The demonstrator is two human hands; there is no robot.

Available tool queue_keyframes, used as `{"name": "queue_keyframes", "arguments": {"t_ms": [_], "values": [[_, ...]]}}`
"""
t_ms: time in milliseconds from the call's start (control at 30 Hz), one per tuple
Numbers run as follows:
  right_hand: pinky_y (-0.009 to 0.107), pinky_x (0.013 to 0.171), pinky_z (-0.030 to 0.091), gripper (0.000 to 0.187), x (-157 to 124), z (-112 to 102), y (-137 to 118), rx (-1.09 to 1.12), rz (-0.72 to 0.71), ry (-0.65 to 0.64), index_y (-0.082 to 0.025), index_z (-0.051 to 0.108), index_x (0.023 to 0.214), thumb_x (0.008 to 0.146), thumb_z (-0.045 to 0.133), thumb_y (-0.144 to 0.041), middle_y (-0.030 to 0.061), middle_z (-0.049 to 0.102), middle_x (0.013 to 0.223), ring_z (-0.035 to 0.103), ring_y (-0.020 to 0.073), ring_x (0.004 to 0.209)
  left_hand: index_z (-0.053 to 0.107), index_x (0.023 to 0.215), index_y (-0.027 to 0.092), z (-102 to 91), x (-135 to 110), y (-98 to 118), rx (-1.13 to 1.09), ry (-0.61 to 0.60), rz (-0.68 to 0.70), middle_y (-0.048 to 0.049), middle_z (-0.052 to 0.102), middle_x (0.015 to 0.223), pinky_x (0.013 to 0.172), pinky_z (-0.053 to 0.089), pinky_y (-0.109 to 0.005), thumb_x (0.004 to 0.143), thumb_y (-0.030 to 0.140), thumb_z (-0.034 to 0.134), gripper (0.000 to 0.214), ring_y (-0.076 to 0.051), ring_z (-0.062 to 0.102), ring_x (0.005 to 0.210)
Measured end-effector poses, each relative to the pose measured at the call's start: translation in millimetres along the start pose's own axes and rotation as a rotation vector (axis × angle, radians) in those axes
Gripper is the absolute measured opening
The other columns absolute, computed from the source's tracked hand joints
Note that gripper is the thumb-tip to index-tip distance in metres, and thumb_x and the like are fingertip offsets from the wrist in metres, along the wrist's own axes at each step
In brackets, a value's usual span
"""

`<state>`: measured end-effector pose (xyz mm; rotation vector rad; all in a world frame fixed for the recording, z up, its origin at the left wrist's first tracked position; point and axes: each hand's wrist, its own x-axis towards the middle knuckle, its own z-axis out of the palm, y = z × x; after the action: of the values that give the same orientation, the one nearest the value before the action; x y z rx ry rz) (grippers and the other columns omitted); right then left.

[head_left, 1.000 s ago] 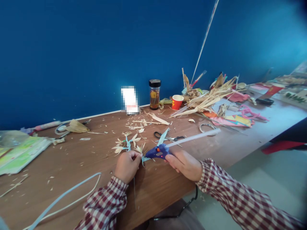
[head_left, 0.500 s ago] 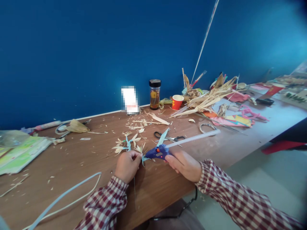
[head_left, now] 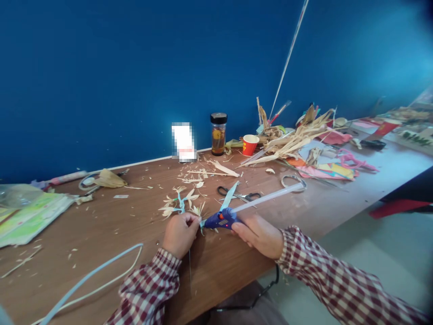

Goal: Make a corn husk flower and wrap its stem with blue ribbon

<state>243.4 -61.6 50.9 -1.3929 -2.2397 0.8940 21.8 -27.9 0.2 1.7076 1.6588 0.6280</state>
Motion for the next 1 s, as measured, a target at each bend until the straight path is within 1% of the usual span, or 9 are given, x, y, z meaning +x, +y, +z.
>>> {"name": "queue_keyframes", "arguments": {"t_ms": [200, 367, 567, 600, 667, 733, 800, 900, 1000], "values": [[0.022, 0.048, 0.035, 0.040, 0, 0, 1, 0.051, 0.056, 0.002, -0.016, 0.056, 0.073, 0.091, 0.027, -0.038, -0.0023, 0.050, 0.048, 0.046, 0.0096, 0.042, 0.057, 0.060, 0.017, -0.1, 0, 0, -0.003, 0.003, 0.006, -0.0007, 0.060, 0.050, 0.049, 0.038, -0.025, 0.073, 0.041, 0.045, 0.030, -0.015, 0.055, 0.044], [0.022, 0.046, 0.034, 0.036, 1, 2, 2, 0.038, 0.017, 0.040, -0.017, 0.055, 0.072, 0.090, 0.031, -0.036, -0.0006, 0.054, 0.053, 0.046, 0.0097, 0.043, 0.058, 0.061, 0.017, -0.3, -1, 1, -0.013, 0.002, 0.000, -0.0004, 0.060, 0.049, 0.049, 0.038, -0.025, 0.073, 0.042, 0.046, 0.030, -0.015, 0.056, 0.044], [0.022, 0.045, 0.038, 0.039, -10, -9, 13, 0.102, 0.062, 0.016, -0.017, 0.056, 0.079, 0.091, 0.026, -0.039, -0.0012, 0.053, 0.050, 0.049, 0.0111, 0.043, 0.058, 0.058, 0.018, -0.4, -1, -1, -0.014, 0.014, 0.011, -0.0010, 0.060, 0.049, 0.049, 0.037, -0.025, 0.073, 0.041, 0.046, 0.030, -0.015, 0.055, 0.044], [0.023, 0.047, 0.040, 0.038, -13, -11, 16, 0.072, 0.056, 0.057, -0.017, 0.057, 0.085, 0.091, 0.026, -0.038, 0.0003, 0.056, 0.054, 0.052, 0.0122, 0.047, 0.058, 0.058, 0.018, -0.3, -1, -1, -0.020, 0.016, 0.014, -0.0010, 0.060, 0.049, 0.049, 0.037, -0.025, 0.072, 0.041, 0.046, 0.030, -0.015, 0.055, 0.044], [0.026, 0.057, 0.043, 0.031, -20, -17, 23, -0.060, 0.040, 0.208, -0.017, 0.055, 0.099, 0.090, 0.031, -0.035, 0.0046, 0.063, 0.073, 0.058, 0.0158, 0.062, 0.058, 0.059, 0.018, -0.1, -1, -1, -0.031, 0.014, 0.014, -0.0010, 0.061, 0.050, 0.049, 0.037, -0.025, 0.072, 0.041, 0.047, 0.029, -0.015, 0.055, 0.043], [0.029, 0.067, 0.044, 0.031, -26, -23, 33, -0.244, 0.052, 0.355, -0.018, 0.048, 0.112, 0.088, 0.035, -0.033, 0.0075, 0.064, 0.090, 0.060, 0.0193, 0.078, 0.058, 0.060, 0.018, 0.0, 0, 0, -0.025, 0.007, 0.013, -0.0009, 0.061, 0.050, 0.049, 0.037, -0.025, 0.072, 0.042, 0.047, 0.030, -0.015, 0.055, 0.044], [0.030, 0.075, 0.042, 0.035, -30, -32, 47, -0.433, 0.094, 0.460, -0.016, 0.044, 0.118, 0.087, 0.036, -0.029, 0.0091, 0.062, 0.099, 0.058, 0.0211, 0.088, 0.058, 0.061, 0.018, -0.1, 0, 0, -0.010, -0.006, 0.010, -0.0008, 0.060, 0.050, 0.049, 0.037, -0.025, 0.073, 0.043, 0.047, 0.030, -0.016, 0.055, 0.045], [0.034, 0.079, 0.040, 0.037, -35, -48, 74, -0.710, 0.217, 0.555, -0.012, 0.044, 0.119, 0.085, 0.036, -0.026, 0.0126, 0.059, 0.104, 0.054, 0.0241, 0.093, 0.058, 0.063, 0.018, -0.1, 1, 0, 0.015, -0.019, -0.005, -0.0005, 0.060, 0.049, 0.049, 0.036, -0.026, 0.074, 0.044, 0.046, 0.031, -0.017, 0.055, 0.045], [0.036, 0.078, 0.039, 0.038, -40, -62, 106, -0.885, 0.358, 0.570, -0.012, 0.043, 0.120, 0.084, 0.038, -0.025, 0.0134, 0.059, 0.101, 0.052, 0.0264, 0.093, 0.057, 0.064, 0.019, 0.4, 1, 0, 0.022, -0.014, -0.014, -0.0004, 0.059, 0.047, 0.050, 0.036, -0.026, 0.074, 0.044, 0.045, 0.030, -0.018, 0.056, 0.045]]}}
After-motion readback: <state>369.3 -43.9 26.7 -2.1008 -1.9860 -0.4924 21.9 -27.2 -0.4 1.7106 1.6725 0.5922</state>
